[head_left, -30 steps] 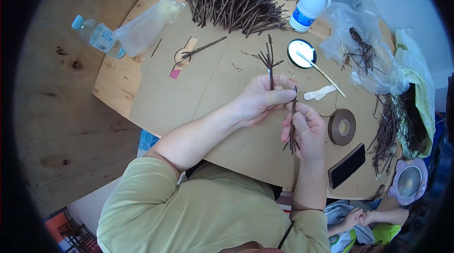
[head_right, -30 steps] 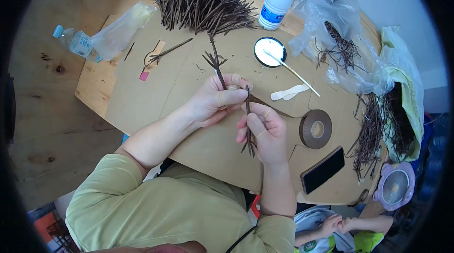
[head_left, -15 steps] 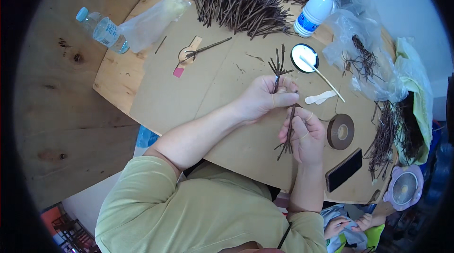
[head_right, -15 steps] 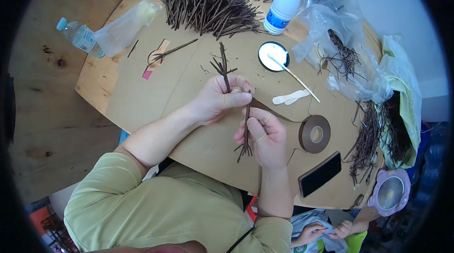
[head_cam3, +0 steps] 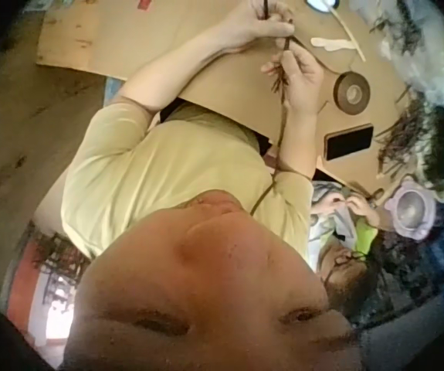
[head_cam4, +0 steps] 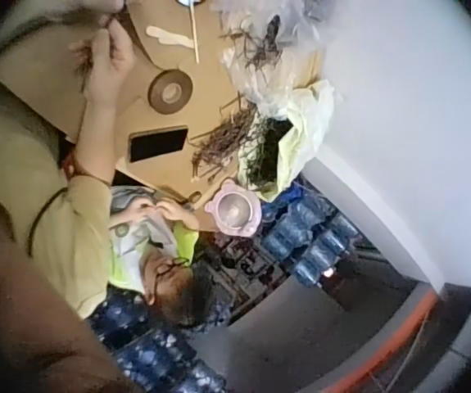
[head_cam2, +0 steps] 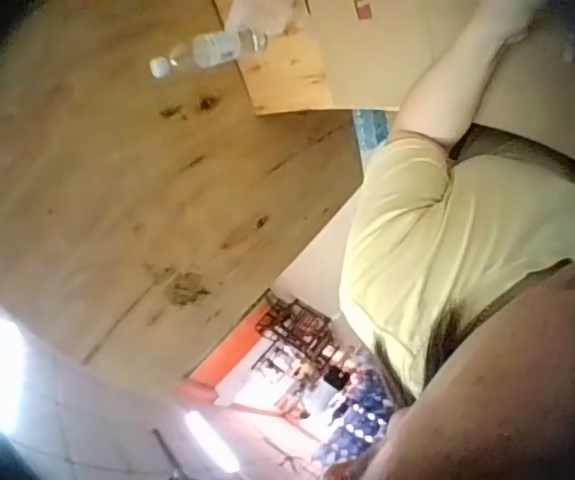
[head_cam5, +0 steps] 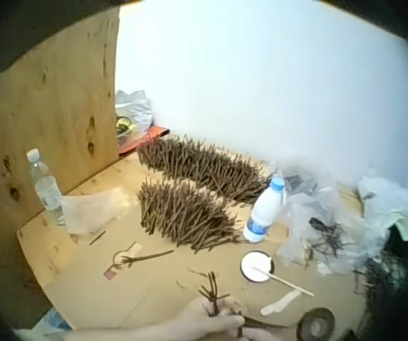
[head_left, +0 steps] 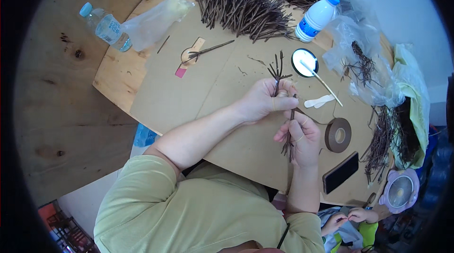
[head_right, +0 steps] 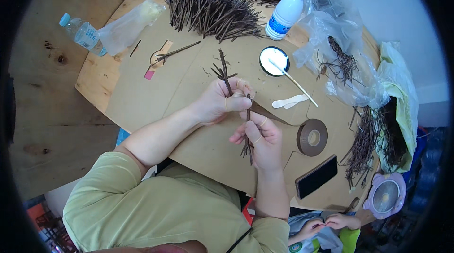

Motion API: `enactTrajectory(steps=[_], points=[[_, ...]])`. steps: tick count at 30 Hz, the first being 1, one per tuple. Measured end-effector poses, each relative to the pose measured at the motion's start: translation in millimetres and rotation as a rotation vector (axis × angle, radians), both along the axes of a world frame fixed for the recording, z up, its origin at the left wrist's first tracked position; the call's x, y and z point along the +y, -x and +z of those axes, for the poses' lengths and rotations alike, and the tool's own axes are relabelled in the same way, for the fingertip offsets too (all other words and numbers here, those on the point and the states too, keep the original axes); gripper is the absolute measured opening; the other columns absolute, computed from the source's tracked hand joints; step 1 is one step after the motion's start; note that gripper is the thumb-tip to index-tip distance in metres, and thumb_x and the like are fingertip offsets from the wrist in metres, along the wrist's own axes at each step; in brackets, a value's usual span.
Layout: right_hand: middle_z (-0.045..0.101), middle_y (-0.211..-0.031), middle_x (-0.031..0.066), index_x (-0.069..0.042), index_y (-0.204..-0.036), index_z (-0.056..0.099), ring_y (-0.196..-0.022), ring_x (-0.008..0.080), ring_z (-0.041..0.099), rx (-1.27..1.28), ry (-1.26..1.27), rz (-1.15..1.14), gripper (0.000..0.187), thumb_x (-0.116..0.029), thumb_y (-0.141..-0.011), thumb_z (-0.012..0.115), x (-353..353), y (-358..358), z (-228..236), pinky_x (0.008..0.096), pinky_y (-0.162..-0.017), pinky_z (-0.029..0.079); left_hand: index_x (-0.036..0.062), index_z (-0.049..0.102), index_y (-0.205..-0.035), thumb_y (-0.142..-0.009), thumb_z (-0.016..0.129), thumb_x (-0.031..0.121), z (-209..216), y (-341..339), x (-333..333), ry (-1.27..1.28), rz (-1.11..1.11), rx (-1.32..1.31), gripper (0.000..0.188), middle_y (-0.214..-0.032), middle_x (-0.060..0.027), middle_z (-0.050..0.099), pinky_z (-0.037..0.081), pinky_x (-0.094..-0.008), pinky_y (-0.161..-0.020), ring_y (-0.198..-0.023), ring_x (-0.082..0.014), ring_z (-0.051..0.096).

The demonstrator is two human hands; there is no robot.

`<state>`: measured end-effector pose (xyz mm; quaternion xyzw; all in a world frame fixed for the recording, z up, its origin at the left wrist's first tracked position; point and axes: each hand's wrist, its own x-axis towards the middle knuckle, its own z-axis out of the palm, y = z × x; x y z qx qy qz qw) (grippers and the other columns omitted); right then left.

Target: The person assembles artificial branches by hand, selecting small brown sprigs and wrapping their bases with brown tape to join them into larger clusters.

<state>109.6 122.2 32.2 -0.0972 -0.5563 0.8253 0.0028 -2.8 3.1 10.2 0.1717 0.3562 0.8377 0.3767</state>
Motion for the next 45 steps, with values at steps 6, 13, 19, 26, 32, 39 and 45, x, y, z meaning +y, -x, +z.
enactTrajectory(steps=[6, 13, 19, 26, 32, 39, 45], points=[[0.058, -0.072, 0.0076, 0.004, -0.109, 0.049, -0.062, 0.0171, 0.061, 0.04, 0.092, 0.073, 0.026, -0.012, -0.09, 0.044, -4, 1, -3, 0.0228, -0.055, 0.047, 0.0075, 0.055, -0.078, -0.072, 0.065, 0.0, 1, -1, 0, -0.061, 0.013, -0.018, 0.015, -0.082, -0.0014, 0.053, 0.042, -0.0207, -0.063, -0.07, -0.0046, 0.048], [0.056, -0.07, 0.0075, 0.001, -0.103, 0.046, -0.059, 0.0168, 0.06, -0.005, 0.03, -0.032, 0.02, -0.003, -0.083, 0.051, -16, 8, 10, 0.0238, -0.05, 0.049, 0.008, 0.057, -0.082, -0.073, 0.066, 0.002, 4, -1, -1, -0.06, 0.088, 0.004, 0.014, -0.079, 0.0024, 0.052, 0.037, -0.0175, -0.058, -0.065, -0.0022, 0.044], [0.058, -0.071, 0.0084, 0.0, -0.093, 0.049, -0.057, 0.0157, 0.059, 0.032, -0.011, -0.11, 0.014, -0.001, -0.08, 0.055, -10, 7, -5, 0.0226, -0.051, 0.048, 0.0061, 0.057, -0.084, -0.073, 0.066, 0.003, 6, 0, -4, -0.03, 0.028, -0.024, 0.015, -0.07, 0.0039, 0.05, 0.04, -0.0172, -0.055, -0.059, -0.0025, 0.046], [0.058, -0.068, 0.0081, 0.002, -0.093, 0.054, -0.059, 0.0165, 0.058, 0.038, 0.14, -0.053, 0.014, -0.009, -0.086, 0.051, -18, 9, -4, 0.0254, -0.057, 0.048, 0.0044, 0.054, -0.083, -0.074, 0.065, 0.002, 10, 2, -8, -0.065, -0.007, -0.082, 0.015, -0.068, 0.0029, 0.051, 0.047, -0.0191, -0.052, -0.06, -0.0044, 0.052], [0.057, -0.068, 0.0087, 0.004, -0.096, 0.054, -0.067, 0.0182, 0.058, 0.071, 0.17, 0.08, 0.02, -0.014, -0.089, 0.047, -22, 18, -2, 0.0307, -0.067, 0.048, 0.0041, 0.055, -0.085, -0.076, 0.063, 0.003, 12, 7, -16, -0.037, 0.048, -0.04, 0.012, -0.068, 0.0036, 0.05, 0.043, -0.018, -0.051, -0.056, -0.0028, 0.049], [0.059, -0.074, 0.0105, 0.001, -0.108, 0.048, -0.076, 0.0209, 0.059, 0.182, -0.368, 0.071, 0.025, -0.016, -0.09, 0.046, -20, 77, 64, 0.0314, -0.074, 0.046, 0.0015, 0.051, -0.109, -0.081, 0.061, 0.012, 23, 37, -51, -0.111, 0.331, 0.079, 0.032, -0.065, 0.0092, 0.036, 0.032, -0.0152, -0.055, -0.058, -0.0005, 0.035], [0.051, -0.08, 0.0094, -0.008, -0.086, 0.061, -0.077, 0.0274, 0.053, 0.869, -1.945, -0.191, 0.014, -0.009, -0.071, 0.061, -29, 226, 141, 0.0372, -0.069, 0.044, 0.0006, 0.048, -0.112, -0.085, 0.055, 0.013, 29, 63, -99, 0.022, 0.766, -0.022, 0.031, -0.064, 0.0097, 0.036, 0.025, -0.0151, -0.048, -0.054, 0.0008, 0.03]])
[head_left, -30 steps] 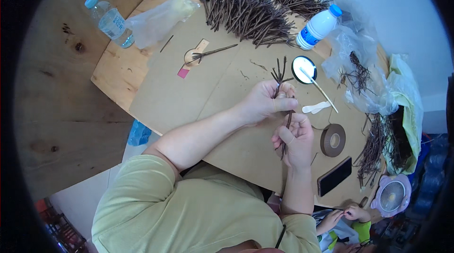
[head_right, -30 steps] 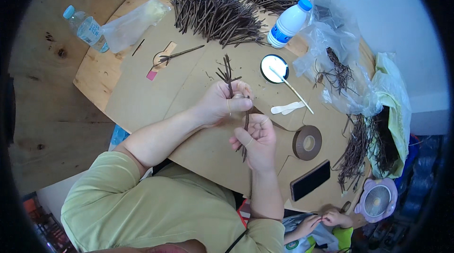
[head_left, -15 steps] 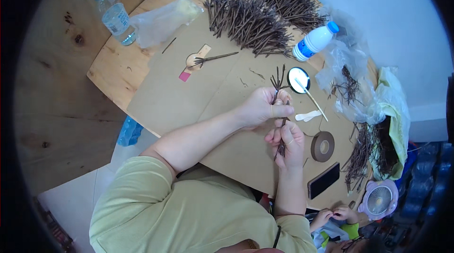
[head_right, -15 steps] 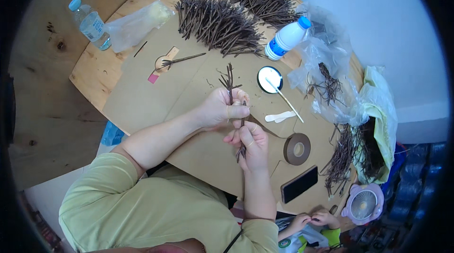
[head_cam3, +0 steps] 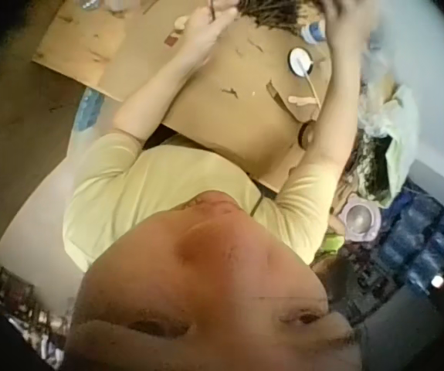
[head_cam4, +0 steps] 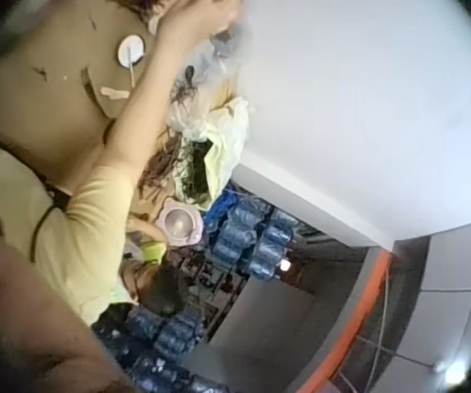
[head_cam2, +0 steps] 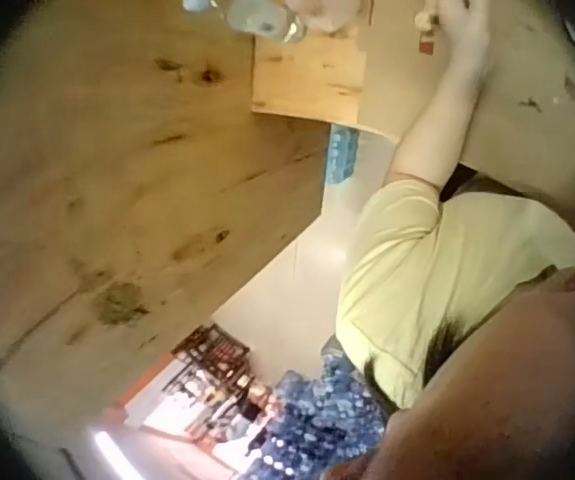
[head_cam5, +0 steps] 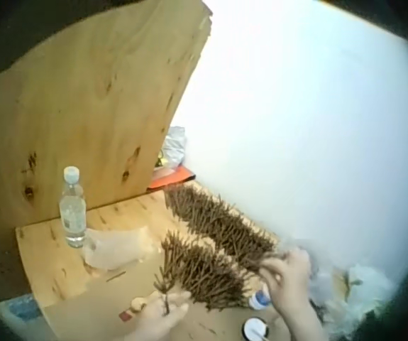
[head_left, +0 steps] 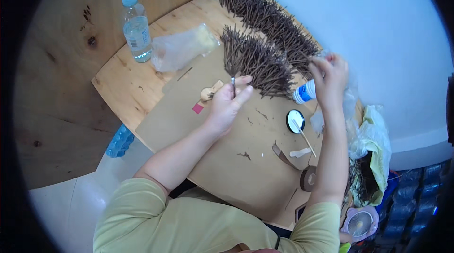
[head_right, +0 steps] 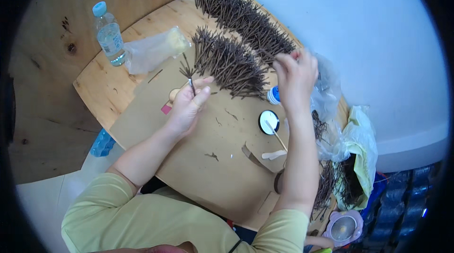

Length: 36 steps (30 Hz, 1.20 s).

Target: The person assembles artificial branches by hand, selecting small brown sprigs and wrapping their bases with brown tape to join them into larger clusters.

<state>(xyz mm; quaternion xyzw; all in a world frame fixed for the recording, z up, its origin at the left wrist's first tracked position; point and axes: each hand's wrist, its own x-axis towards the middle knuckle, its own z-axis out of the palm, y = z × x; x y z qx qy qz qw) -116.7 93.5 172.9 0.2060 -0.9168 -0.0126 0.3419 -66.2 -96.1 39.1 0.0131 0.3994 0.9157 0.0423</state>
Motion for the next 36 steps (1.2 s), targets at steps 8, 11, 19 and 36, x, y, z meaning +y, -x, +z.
enactTrajectory(steps=[8, 11, 19, 36], points=[[0.051, -0.091, 0.0125, -0.001, -0.075, 0.056, -0.087, 0.0306, 0.054, -0.17, -0.309, -0.2, 0.011, -0.007, -0.076, 0.046, 56, 156, -67, 0.0404, -0.072, 0.046, 0.0017, 0.05, -0.106, -0.087, 0.052, 0.014, -13, 18, -12, 0.032, 0.298, -0.189, 0.023, -0.068, 0.007, 0.043, 0.027, -0.0176, -0.048, -0.056, -0.0004, 0.035], [0.052, -0.092, 0.013, -0.001, -0.075, 0.055, -0.09, 0.0303, 0.054, -0.221, -0.322, -0.249, 0.013, -0.006, -0.076, 0.044, 56, 181, -81, 0.0401, -0.075, 0.046, 0.0019, 0.049, -0.105, -0.087, 0.051, 0.015, -13, 19, -12, 0.004, 0.352, -0.204, 0.023, -0.071, 0.0052, 0.044, 0.026, -0.0177, -0.047, -0.055, -0.0017, 0.034], [0.055, -0.108, 0.0175, -0.004, -0.102, 0.058, -0.103, 0.031, 0.051, -0.363, -0.216, -0.141, 0.029, -0.003, -0.081, 0.038, 79, 180, -96, 0.0365, -0.088, 0.041, 0.0031, 0.048, -0.101, -0.09, 0.046, 0.017, -23, 31, -23, -0.002, 0.45, -0.197, 0.018, -0.068, 0.0035, 0.045, 0.029, -0.0174, -0.049, -0.056, -0.0024, 0.036], [0.055, -0.077, 0.0093, 0.0, -0.084, 0.055, -0.072, 0.0213, 0.056, -0.365, 0.645, 0.204, 0.013, -0.003, -0.071, 0.053, -88, -20, -162, 0.0329, -0.063, 0.045, 0.0013, 0.05, -0.098, -0.089, 0.047, 0.014, -19, 35, -43, 0.125, 0.655, 0.037, 0.016, -0.074, 0.0006, 0.05, 0.037, -0.0181, -0.059, -0.066, -0.0039, 0.045]])
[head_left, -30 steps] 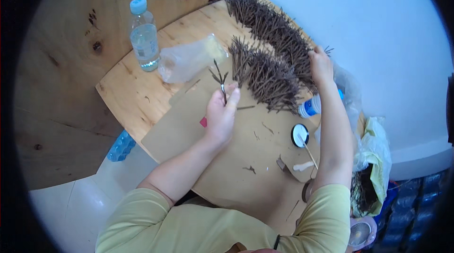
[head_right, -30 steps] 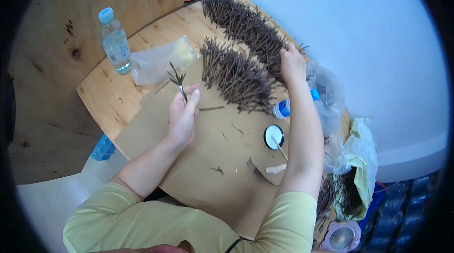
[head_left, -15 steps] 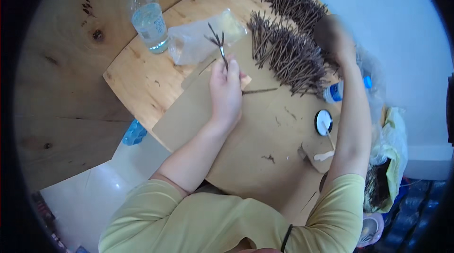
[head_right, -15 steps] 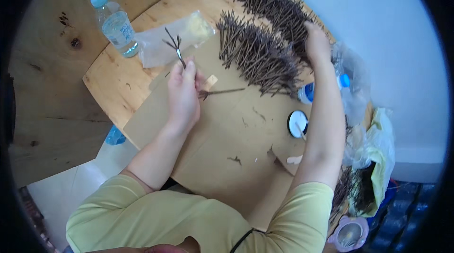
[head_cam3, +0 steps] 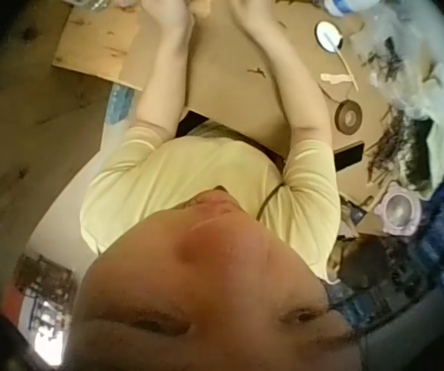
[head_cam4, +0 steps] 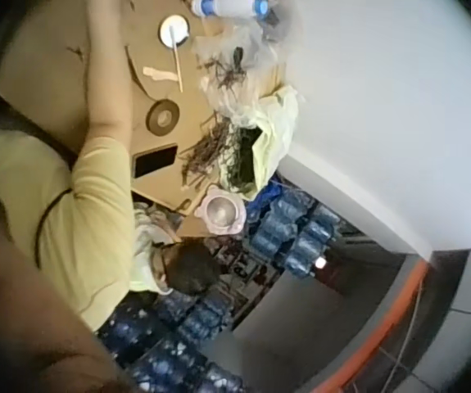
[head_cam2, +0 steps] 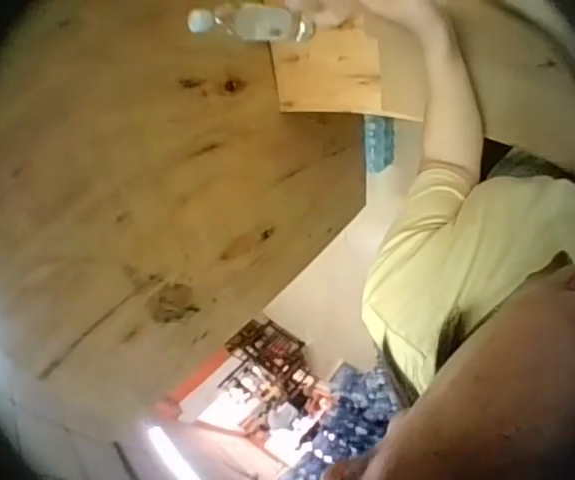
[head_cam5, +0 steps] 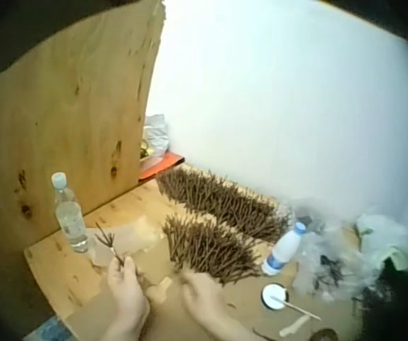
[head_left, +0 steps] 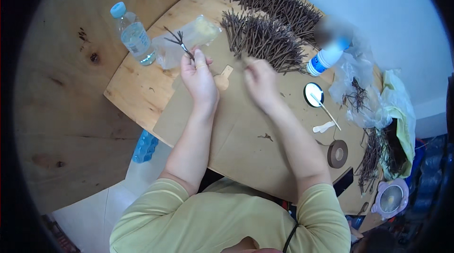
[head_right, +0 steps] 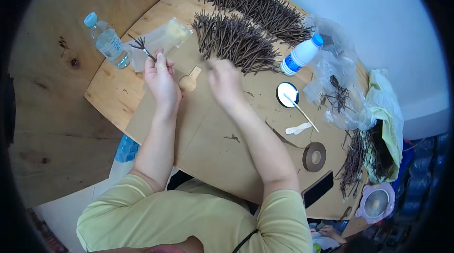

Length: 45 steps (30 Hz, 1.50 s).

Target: The person assembles artificial branches by hand, selecting small brown sprigs and wrapping their bases with brown tape to join them into larger clusters.

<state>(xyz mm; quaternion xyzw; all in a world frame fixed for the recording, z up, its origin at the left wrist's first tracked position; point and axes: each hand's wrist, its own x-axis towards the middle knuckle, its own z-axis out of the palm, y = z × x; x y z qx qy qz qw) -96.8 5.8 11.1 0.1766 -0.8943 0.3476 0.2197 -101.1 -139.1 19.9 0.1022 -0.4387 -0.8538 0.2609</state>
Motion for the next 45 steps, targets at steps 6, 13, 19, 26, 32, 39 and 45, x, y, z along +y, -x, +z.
enactTrajectory(steps=[6, 13, 19, 26, 32, 39, 45], points=[[0.057, -0.079, 0.0125, 0.009, -0.098, 0.045, -0.063, 0.0144, 0.059, -0.271, 0.838, -0.439, 0.028, -0.002, -0.076, 0.061, 55, 25, 25, 0.0209, -0.051, 0.047, 0.0014, 0.046, -0.102, -0.089, 0.046, 0.015, 0, -6, 16, 0.028, -0.169, -0.047, 0.019, -0.074, -0.0001, 0.051, 0.037, -0.0182, -0.058, -0.065, -0.0046, 0.046], [0.058, -0.079, 0.0109, 0.007, -0.091, 0.05, -0.064, 0.0175, 0.062, -0.248, 0.986, -0.235, 0.018, -0.004, -0.079, 0.058, 82, 14, 32, 0.022, -0.055, 0.05, -0.0001, 0.033, -0.115, -0.086, 0.043, 0.007, -3, -12, 32, 0.246, -0.519, -0.17, 0.031, -0.082, -0.0051, 0.056, 0.035, -0.0168, -0.053, -0.061, -0.004, 0.042], [0.059, -0.078, 0.0061, 0.002, -0.097, 0.055, -0.064, 0.0124, 0.055, -0.48, 0.334, -0.326, 0.024, -0.01, -0.077, 0.061, 145, -107, 29, 0.023, -0.061, 0.043, 0.0024, 0.035, -0.11, -0.086, 0.04, 0.004, -9, -39, 58, 0.31, -0.877, -0.155, 0.025, -0.082, -0.0077, 0.057, 0.037, -0.0178, -0.056, -0.063, -0.0053, 0.043], [0.056, -0.087, 0.0093, -0.001, -0.105, 0.055, -0.086, 0.0181, 0.051, -0.312, 0.079, -0.364, 0.032, -0.014, -0.077, 0.062, 148, -173, 1, 0.0315, -0.08, 0.04, 0.0073, 0.039, -0.103, -0.086, 0.045, 0.006, -12, -70, 101, 0.09, -1.291, -0.188, 0.018, -0.089, -0.0078, 0.058, 0.04, -0.0192, -0.063, -0.069, -0.0065, 0.048], [0.052, -0.086, 0.0048, 0.001, -0.109, 0.052, -0.079, 0.0112, 0.053, -0.34, 0.617, -0.28, 0.031, 0.0, -0.078, 0.057, 159, -182, -3, 0.0247, -0.073, 0.045, 0.005, 0.044, -0.103, -0.084, 0.05, 0.005, -7, -80, 125, 0.107, -1.335, -0.208, 0.02, -0.088, -0.006, 0.057, 0.041, -0.0199, -0.066, -0.072, -0.0072, 0.05], [0.049, -0.088, 0.0036, 0.004, -0.112, 0.048, -0.078, 0.0093, 0.051, -0.228, 1.001, -0.157, 0.031, 0.005, -0.081, 0.051, 157, -199, 24, 0.0243, -0.071, 0.048, 0.0036, 0.048, -0.102, -0.076, 0.063, 0.005, 9, -104, 162, 0.169, -1.473, -0.204, 0.029, -0.089, -0.0033, 0.057, 0.044, -0.0194, -0.069, -0.08, -0.0079, 0.054], [0.049, -0.087, 0.0056, 0.001, -0.112, 0.042, -0.078, 0.0103, 0.051, -0.13, 0.954, -0.08, 0.034, 0.006, -0.08, 0.053, 159, -202, 22, 0.0248, -0.072, 0.047, 0.0054, 0.052, -0.097, -0.077, 0.063, 0.004, 17, -114, 163, -0.054, -1.531, -0.253, 0.024, -0.085, -0.0016, 0.058, 0.046, -0.0204, -0.067, -0.076, -0.0087, 0.057]])
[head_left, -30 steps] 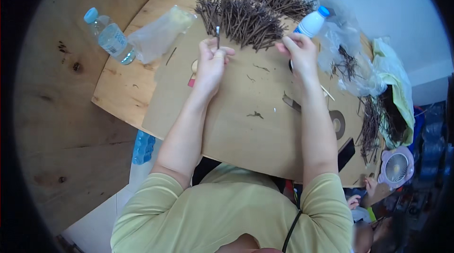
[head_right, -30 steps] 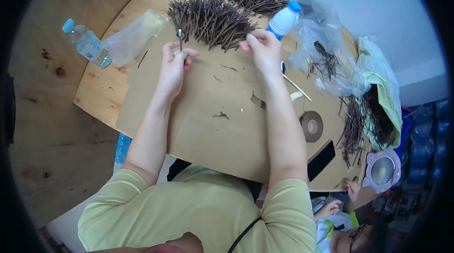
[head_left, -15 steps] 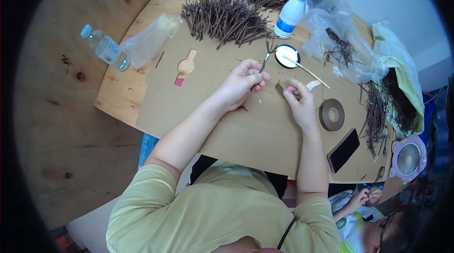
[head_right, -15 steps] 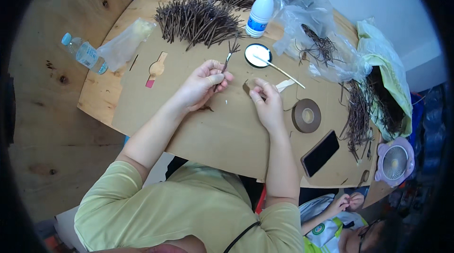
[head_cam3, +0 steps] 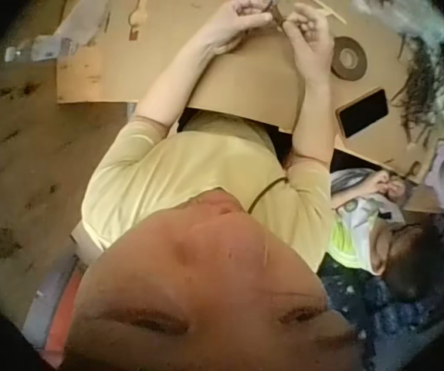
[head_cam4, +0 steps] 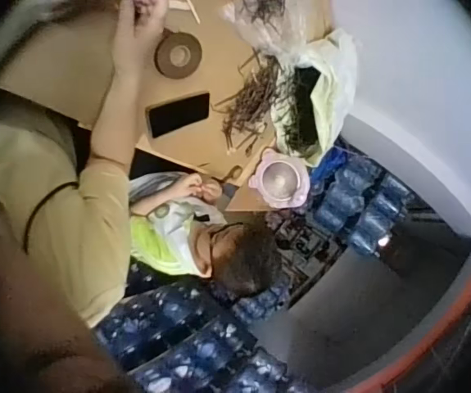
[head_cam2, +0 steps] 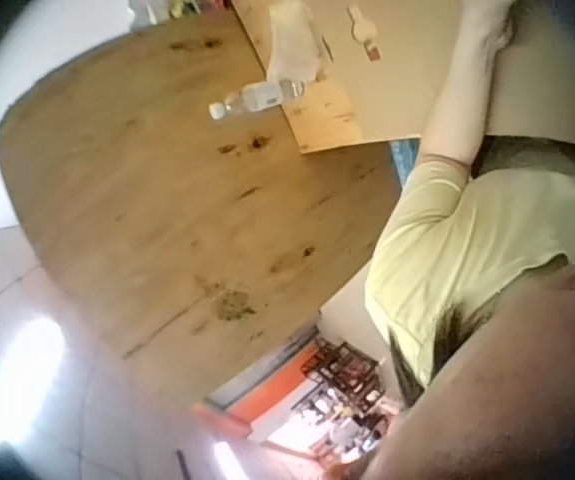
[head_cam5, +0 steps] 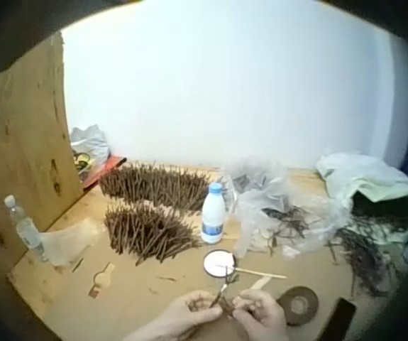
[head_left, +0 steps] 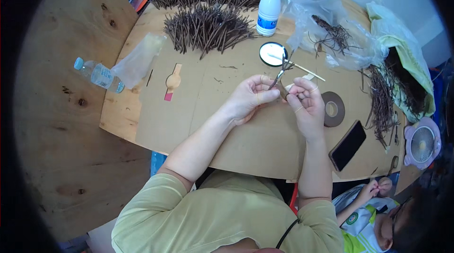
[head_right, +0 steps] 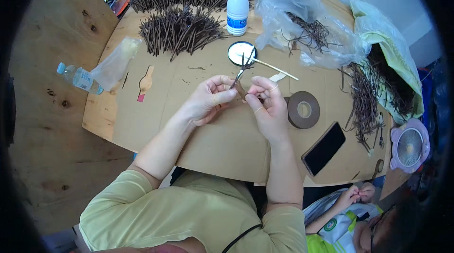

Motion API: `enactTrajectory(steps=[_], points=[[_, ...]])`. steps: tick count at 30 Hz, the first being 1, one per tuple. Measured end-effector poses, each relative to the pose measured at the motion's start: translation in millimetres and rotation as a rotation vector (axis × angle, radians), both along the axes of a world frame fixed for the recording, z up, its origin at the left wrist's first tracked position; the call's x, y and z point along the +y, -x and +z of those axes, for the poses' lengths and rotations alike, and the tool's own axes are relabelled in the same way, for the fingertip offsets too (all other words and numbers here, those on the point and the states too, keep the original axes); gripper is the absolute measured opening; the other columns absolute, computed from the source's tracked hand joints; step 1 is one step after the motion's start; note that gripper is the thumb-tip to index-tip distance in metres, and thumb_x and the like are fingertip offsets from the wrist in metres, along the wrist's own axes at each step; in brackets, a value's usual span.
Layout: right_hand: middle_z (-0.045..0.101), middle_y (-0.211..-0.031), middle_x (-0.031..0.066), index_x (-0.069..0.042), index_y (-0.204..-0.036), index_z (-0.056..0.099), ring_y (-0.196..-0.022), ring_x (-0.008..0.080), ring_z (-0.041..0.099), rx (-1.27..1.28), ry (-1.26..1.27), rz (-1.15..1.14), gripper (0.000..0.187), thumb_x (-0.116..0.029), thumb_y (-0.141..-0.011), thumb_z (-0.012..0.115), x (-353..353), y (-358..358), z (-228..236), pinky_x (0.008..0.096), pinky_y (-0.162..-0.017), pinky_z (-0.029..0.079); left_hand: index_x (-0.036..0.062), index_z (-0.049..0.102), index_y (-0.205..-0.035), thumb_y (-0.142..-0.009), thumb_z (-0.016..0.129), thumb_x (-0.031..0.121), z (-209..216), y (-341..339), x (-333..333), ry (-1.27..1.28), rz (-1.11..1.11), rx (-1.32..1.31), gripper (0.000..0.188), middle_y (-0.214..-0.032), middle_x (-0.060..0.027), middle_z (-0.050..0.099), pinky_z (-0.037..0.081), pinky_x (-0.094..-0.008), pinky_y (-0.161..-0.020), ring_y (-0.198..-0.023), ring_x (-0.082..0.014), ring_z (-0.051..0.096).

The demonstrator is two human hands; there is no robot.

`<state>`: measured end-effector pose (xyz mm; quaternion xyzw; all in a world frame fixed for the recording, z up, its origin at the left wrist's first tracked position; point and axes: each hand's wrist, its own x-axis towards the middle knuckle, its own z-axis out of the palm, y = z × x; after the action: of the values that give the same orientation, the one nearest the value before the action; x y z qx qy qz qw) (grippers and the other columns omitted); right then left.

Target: The person assembles artificial branches by hand, selecting small brown sprigs and wrapping their bases with brown tape to join them into larger clusters.

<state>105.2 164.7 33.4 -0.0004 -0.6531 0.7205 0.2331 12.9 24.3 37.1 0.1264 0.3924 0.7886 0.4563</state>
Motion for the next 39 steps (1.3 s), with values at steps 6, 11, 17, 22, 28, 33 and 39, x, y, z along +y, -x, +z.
enactTrajectory(steps=[6, 11, 17, 22, 28, 33, 39], points=[[0.051, -0.086, 0.0069, 0.0, -0.111, 0.04, -0.078, 0.012, 0.051, 0.0, -0.017, 0.005, 0.035, 0.007, -0.079, 0.053, -5, 0, 1, 0.0249, -0.072, 0.045, 0.0064, 0.055, -0.088, -0.078, 0.065, 0.01, -13, -6, -1, 0.032, 0.091, -0.013, 0.015, -0.078, -0.0013, 0.059, 0.043, -0.0166, -0.056, -0.068, -0.0074, 0.057], [0.051, -0.087, 0.0072, 0.0, -0.111, 0.04, -0.079, 0.0121, 0.052, -0.03, 0.006, -0.02, 0.036, 0.008, -0.079, 0.053, -5, 0, 0, 0.025, -0.072, 0.045, 0.0081, 0.056, -0.081, -0.079, 0.065, 0.014, -15, -7, 1, 0.099, 0.143, 0.011, 0.011, -0.07, 0.0017, 0.057, 0.037, -0.014, -0.049, -0.056, -0.002, 0.048], [0.051, -0.087, 0.0074, 0.0, -0.112, 0.04, -0.079, 0.0119, 0.052, -0.008, -0.029, -0.03, 0.036, 0.008, -0.079, 0.053, -6, 2, -1, 0.0249, -0.072, 0.046, 0.0085, 0.056, -0.078, -0.081, 0.062, 0.016, -17, -7, -2, 0.152, 0.145, 0.01, 0.01, -0.071, -0.0016, 0.059, 0.038, -0.0165, -0.048, -0.053, -0.0055, 0.048], [0.05, -0.087, 0.0069, 0.0, -0.112, 0.04, -0.079, 0.0114, 0.051, -0.01, -0.034, -0.042, 0.036, 0.008, -0.079, 0.053, -5, 1, 0, 0.0242, -0.072, 0.045, 0.0088, 0.054, -0.074, -0.083, 0.06, 0.02, -18, -7, 1, 0.172, 0.133, 0.018, 0.016, -0.069, -0.002, 0.058, 0.034, -0.0174, -0.046, -0.052, -0.0058, 0.046], [0.048, -0.087, 0.0041, -0.001, -0.112, 0.041, -0.079, 0.0093, 0.049, -0.115, -0.088, -0.076, 0.038, 0.006, -0.078, 0.056, -3, 1, -2, 0.0207, -0.072, 0.042, 0.009, 0.054, -0.073, -0.083, 0.059, 0.022, -16, -9, 0, 0.166, 0.091, -0.058, 0.017, -0.068, -0.0025, 0.057, 0.033, -0.0181, -0.045, -0.051, -0.0063, 0.045], [0.048, -0.086, 0.0027, 0.0, -0.11, 0.043, -0.078, 0.0088, 0.048, -0.148, -0.048, -0.149, 0.039, 0.004, -0.075, 0.061, -8, 2, -5, 0.0208, -0.072, 0.041, 0.0082, 0.056, -0.078, -0.084, 0.056, 0.022, -19, -10, 1, 0.051, -0.015, -0.198, 0.015, -0.068, -0.0023, 0.057, 0.035, -0.0188, -0.046, -0.051, -0.0072, 0.046], [0.056, -0.093, 0.0045, 0.002, -0.105, 0.05, -0.087, 0.0097, 0.052, -0.289, 0.196, 0.059, 0.029, 0.001, -0.078, 0.059, -4, 1, 2, 0.0229, -0.077, 0.042, 0.0083, 0.057, -0.084, -0.086, 0.053, 0.023, -12, -15, 1, -0.011, -0.127, -0.463, 0.015, -0.068, -0.0028, 0.059, 0.034, -0.019, -0.045, -0.049, -0.008, 0.045]])
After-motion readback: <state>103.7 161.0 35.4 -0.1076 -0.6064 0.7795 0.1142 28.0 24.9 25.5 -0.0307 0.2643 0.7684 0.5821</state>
